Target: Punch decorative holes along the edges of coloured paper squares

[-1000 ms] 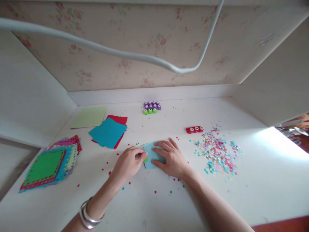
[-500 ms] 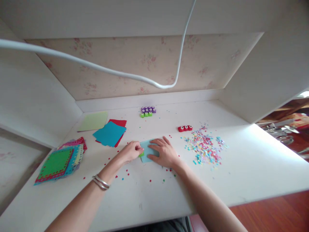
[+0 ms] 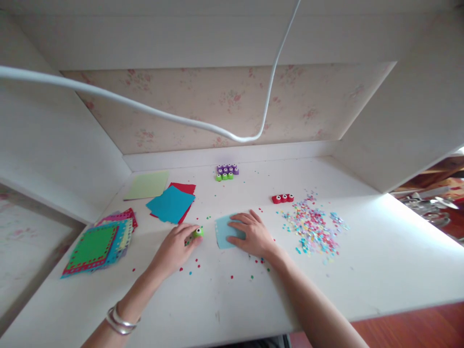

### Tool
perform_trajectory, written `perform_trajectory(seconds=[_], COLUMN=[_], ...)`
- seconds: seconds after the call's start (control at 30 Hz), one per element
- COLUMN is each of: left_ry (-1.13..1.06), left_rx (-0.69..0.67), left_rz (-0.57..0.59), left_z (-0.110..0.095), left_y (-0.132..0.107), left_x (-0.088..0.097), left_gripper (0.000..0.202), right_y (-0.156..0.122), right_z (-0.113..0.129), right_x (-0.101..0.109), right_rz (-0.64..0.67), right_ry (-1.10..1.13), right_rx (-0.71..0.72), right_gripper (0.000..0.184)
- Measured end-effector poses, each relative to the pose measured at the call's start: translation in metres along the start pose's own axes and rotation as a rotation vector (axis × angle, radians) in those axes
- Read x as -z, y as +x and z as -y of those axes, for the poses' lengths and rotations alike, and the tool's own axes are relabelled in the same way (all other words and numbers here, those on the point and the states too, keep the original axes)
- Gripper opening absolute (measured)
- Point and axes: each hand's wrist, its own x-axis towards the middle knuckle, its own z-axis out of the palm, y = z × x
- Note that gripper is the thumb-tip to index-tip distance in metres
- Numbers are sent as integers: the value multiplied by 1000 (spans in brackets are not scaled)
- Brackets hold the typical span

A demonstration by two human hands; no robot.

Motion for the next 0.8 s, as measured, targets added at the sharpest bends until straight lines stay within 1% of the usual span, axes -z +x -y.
perform_trajectory(seconds=[0.07, 0.1, 0.13, 0.2, 0.23, 0.27, 0.33, 0.37, 0.43, 0.5, 0.57, 0.63, 0.7, 0.73, 0.77, 0.8], left_ry=[22, 16, -2, -60, -81, -100, -139, -158, -197, -235, -271, -320, -377, -399, -412, -414], left_rx=[-66, -88, -99, -114, -120, -128, -164, -184, -212, -196, -133, -55, -4, 7, 11, 9], left_rz=[-58, -75, -88, -102, -110, -105, -91, -82, -66, -53, -27, 8, 44, 58, 68, 74], left_z=[3, 2, 0, -9, -14, -20, -32, -37, -44, -47, -45, -40, -35, -32, -30, -29], left_y=[-8, -11, -13, -15, -15, -14, -12, -10, -5, -1, 2, 4, 6, 6, 7, 7], left_x=[-2, -4, -6, -10, -12, -14, -19, -22, -28, -34, -38, -42, -44, -46, -47, -47], left_gripper=[30, 27, 24, 27, 32, 40, 48, 49, 47, 46, 44, 38, 32, 30, 29, 28], right_y=[1, 1, 1, -2, -4, -6, -11, -12, -15, -18, -19, -18, -15, -12, -9, -6], right_z=[1, 2, 6, 16, 23, 31, 48, 54, 63, 61, 48, 22, -15, -35, -56, -77], right_x=[0, 0, 1, 4, 6, 7, 10, 11, 13, 17, 24, 38, 58, 69, 81, 91], right_rz=[-43, -80, -120, -168, -158, -130, -61, -44, -56, -92, -131, -195, -298, -350, -400, -420], right_ry=[31, 58, 95, 194, 250, 306, 402, 437, 479, 493, 507, 537, 544, 495, 395, 260], right_rx=[0, -1, -4, -12, -11, -6, 18, 23, -9, -104, -237, -384, -529, -604, -681, -765], right_gripper=[37, 35, 33, 32, 34, 37, 40, 38, 33, 27, 23, 26, 34, 39, 42, 43])
